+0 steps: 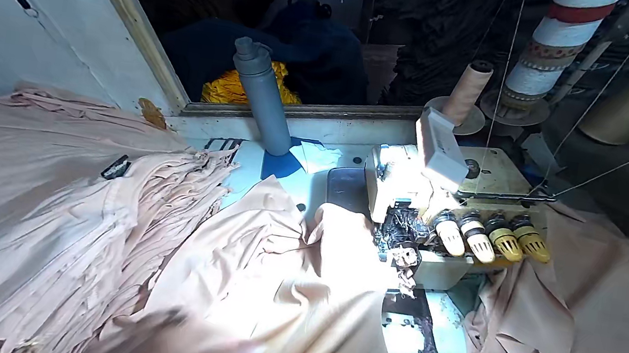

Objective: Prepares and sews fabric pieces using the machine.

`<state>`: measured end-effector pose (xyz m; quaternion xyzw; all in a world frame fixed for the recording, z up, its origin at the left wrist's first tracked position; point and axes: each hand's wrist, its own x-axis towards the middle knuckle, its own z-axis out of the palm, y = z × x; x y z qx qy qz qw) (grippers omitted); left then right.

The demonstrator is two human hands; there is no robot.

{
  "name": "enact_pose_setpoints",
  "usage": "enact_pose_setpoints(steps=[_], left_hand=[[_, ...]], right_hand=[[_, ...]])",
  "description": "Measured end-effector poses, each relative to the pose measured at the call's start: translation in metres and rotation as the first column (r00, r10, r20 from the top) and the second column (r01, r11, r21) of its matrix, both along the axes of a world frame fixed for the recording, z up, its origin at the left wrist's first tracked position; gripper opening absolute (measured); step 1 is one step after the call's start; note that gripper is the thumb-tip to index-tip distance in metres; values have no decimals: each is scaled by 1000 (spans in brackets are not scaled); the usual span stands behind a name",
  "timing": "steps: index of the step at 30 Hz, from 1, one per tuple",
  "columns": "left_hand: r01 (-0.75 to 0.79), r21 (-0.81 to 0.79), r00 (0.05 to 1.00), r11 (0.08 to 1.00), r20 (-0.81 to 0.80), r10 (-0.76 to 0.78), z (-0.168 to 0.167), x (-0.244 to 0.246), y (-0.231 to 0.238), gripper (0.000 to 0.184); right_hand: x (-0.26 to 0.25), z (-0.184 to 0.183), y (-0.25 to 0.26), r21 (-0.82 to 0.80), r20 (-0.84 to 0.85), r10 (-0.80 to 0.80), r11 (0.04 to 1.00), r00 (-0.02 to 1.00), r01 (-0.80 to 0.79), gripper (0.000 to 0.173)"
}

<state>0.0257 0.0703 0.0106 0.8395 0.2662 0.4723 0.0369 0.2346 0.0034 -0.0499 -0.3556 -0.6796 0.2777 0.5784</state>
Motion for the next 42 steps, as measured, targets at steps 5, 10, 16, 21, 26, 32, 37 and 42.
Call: enact_pose_setpoints(steps=[5,10,16,21,26,32,37,42], left_hand=[[-111,-89,943,990,-325,77,-91,61,94,31],[-53,-213,944,976,-328,-20,-124,81,90,32],[-113,-272,962,956,-269,37,-121,91,90,25],[71,-412,995,908,-41,-96,-115,93,99,15],[139,-394,986,908,-33,-166,-106,102,109,20],[33,-391,980,920,-168,-106,-110,117,114,17],[29,-401,961,915,-241,-136,-110,111,108,21],[-29,-322,956,946,-286,-68,-114,116,96,22]], right_hand=[[12,-82,32,-456,-109,-335,853,936,252,8],[21,-98,22,-570,-34,-319,785,947,244,7],[17,-100,19,-513,-79,-335,821,939,250,10],[15,-116,18,-352,-36,-409,859,912,372,9],[20,-128,27,-216,-21,-517,838,856,500,10],[18,-127,25,-331,-163,-460,859,873,390,3],[18,-123,16,-419,-169,-371,866,913,274,9],[19,-119,9,-525,-237,-357,830,904,190,8]])
